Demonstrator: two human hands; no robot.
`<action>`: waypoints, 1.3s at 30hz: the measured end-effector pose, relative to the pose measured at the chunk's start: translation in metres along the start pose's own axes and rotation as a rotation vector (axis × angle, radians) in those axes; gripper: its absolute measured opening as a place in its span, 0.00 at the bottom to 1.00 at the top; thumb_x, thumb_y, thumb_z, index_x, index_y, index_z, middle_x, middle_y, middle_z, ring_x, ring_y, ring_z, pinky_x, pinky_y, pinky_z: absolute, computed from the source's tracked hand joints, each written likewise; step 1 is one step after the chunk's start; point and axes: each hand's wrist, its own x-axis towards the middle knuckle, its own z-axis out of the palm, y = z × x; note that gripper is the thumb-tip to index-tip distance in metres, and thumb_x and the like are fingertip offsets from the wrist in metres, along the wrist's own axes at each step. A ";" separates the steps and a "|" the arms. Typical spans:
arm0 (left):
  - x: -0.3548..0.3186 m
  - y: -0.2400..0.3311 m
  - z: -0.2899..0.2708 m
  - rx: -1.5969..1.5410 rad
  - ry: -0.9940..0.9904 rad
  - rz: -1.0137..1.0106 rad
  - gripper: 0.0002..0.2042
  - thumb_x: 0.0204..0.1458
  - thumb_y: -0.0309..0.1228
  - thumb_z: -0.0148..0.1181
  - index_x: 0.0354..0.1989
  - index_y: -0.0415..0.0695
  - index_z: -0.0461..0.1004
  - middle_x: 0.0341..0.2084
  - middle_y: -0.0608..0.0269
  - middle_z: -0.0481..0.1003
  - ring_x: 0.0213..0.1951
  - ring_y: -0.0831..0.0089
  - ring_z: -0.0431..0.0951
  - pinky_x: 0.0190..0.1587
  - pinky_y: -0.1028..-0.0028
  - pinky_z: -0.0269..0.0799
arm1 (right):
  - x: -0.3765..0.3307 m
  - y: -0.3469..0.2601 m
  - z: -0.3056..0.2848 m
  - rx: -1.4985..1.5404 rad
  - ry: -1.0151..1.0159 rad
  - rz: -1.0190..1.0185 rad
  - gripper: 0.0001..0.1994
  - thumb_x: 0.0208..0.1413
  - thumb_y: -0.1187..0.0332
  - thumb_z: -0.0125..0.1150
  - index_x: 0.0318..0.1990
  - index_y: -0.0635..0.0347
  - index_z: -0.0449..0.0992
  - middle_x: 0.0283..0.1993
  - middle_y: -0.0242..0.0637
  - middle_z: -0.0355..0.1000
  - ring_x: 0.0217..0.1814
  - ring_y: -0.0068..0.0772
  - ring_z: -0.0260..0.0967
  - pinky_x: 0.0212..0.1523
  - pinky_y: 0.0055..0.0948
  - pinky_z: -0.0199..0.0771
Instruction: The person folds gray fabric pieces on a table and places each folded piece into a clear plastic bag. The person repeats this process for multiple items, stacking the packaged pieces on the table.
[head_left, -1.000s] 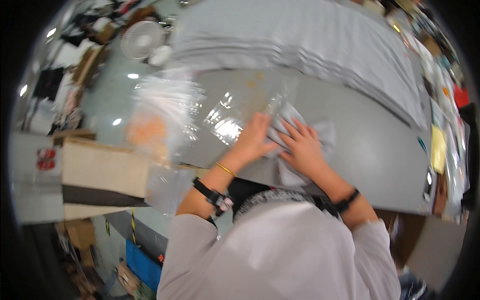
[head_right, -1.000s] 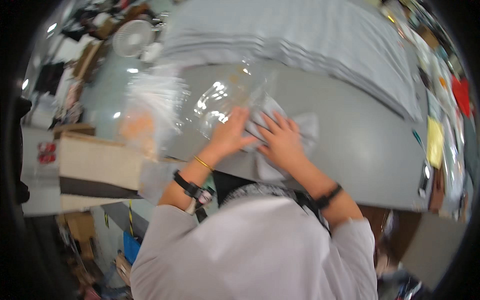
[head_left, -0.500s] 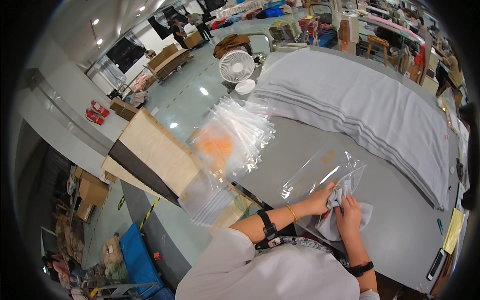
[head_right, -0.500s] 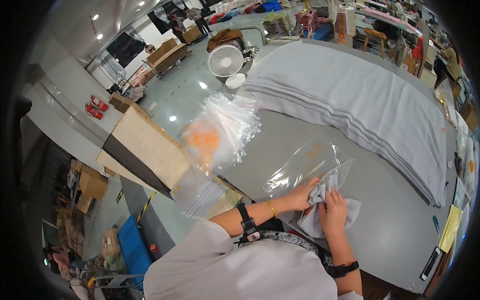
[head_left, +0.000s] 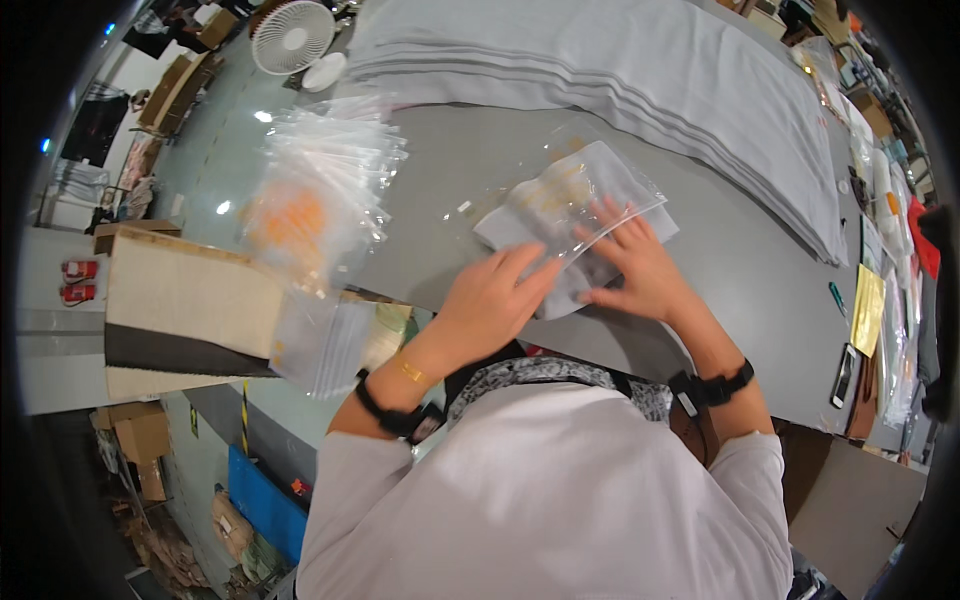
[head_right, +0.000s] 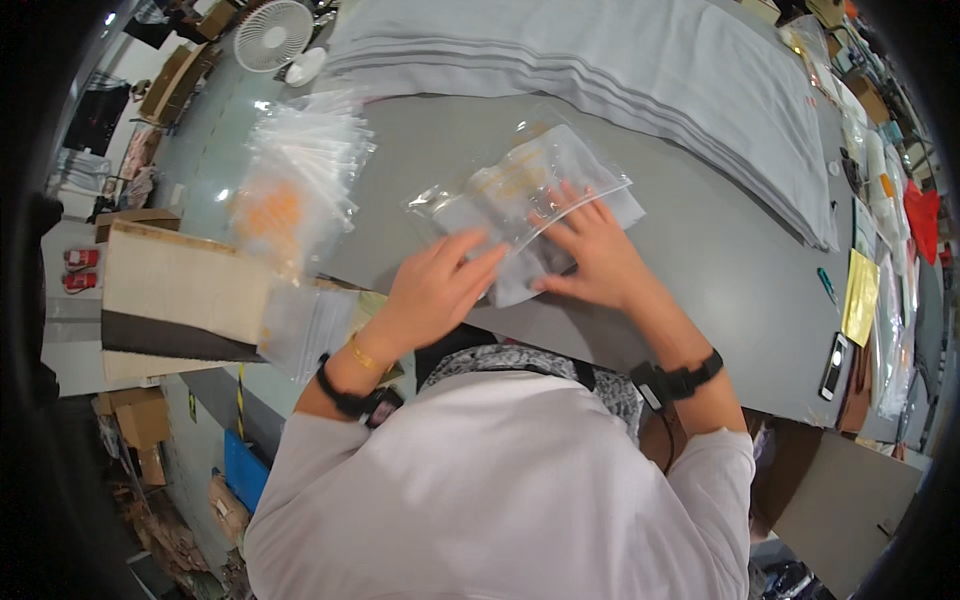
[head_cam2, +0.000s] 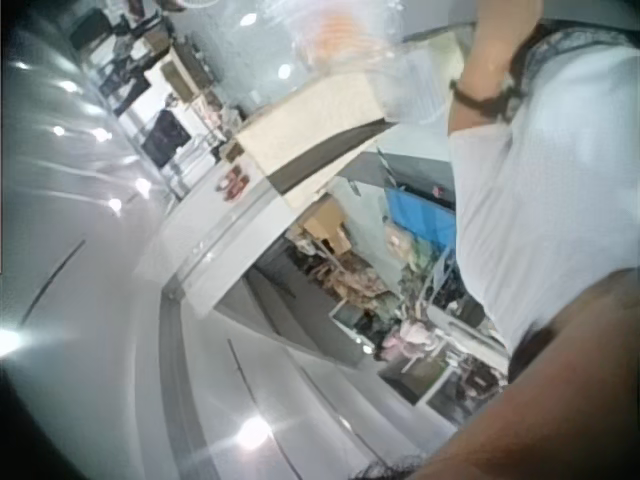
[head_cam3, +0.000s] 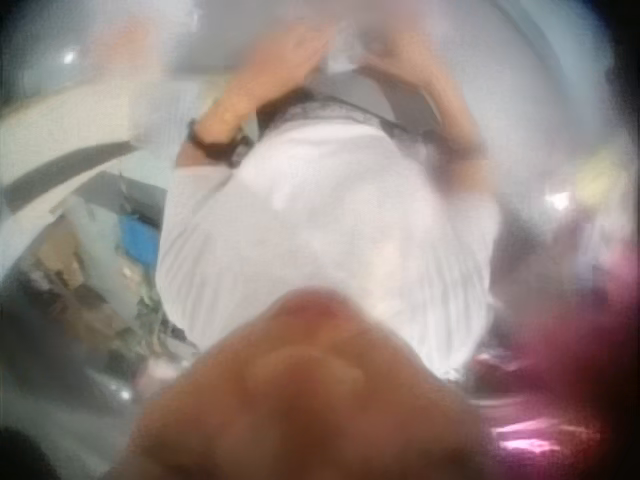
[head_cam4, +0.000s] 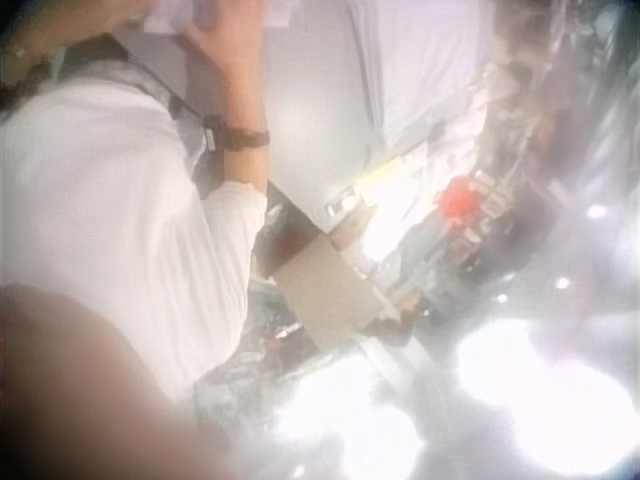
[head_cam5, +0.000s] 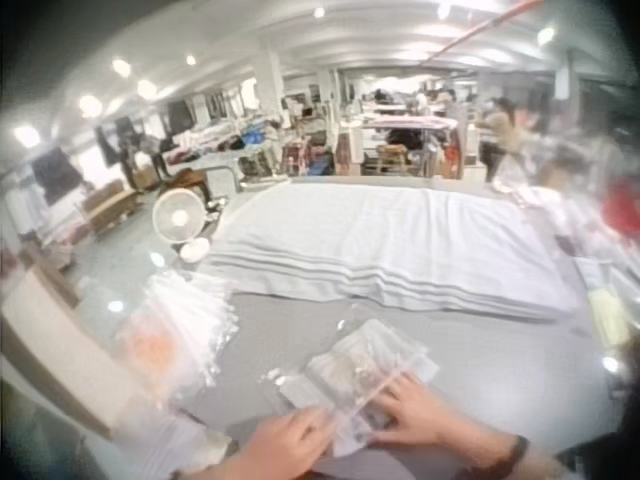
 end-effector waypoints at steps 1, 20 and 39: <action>-0.015 0.007 0.002 -0.094 -0.114 -0.038 0.17 0.52 0.27 0.69 0.51 0.40 0.80 0.47 0.58 0.76 0.40 0.62 0.82 0.37 0.64 0.80 | -0.009 0.005 -0.003 0.039 -0.070 -0.048 0.38 0.48 0.52 0.72 0.70 0.45 0.71 0.78 0.51 0.57 0.81 0.56 0.50 0.78 0.55 0.49; -0.016 0.010 0.084 -0.045 -0.325 -0.078 0.37 0.53 0.48 0.69 0.63 0.30 0.69 0.65 0.30 0.62 0.71 0.35 0.58 0.75 0.46 0.49 | 0.056 0.018 0.045 -0.228 -0.069 0.025 0.29 0.62 0.62 0.59 0.72 0.35 0.69 0.80 0.45 0.53 0.85 0.57 0.40 0.79 0.69 0.36; -0.036 -0.146 -0.008 -0.113 -0.234 -0.065 0.26 0.51 0.17 0.56 0.61 0.41 0.68 0.66 0.52 0.69 0.64 0.51 0.71 0.64 0.58 0.70 | 0.053 -0.018 0.040 0.160 -0.137 -0.284 0.28 0.63 0.53 0.62 0.69 0.50 0.70 0.78 0.37 0.59 0.83 0.44 0.47 0.80 0.59 0.42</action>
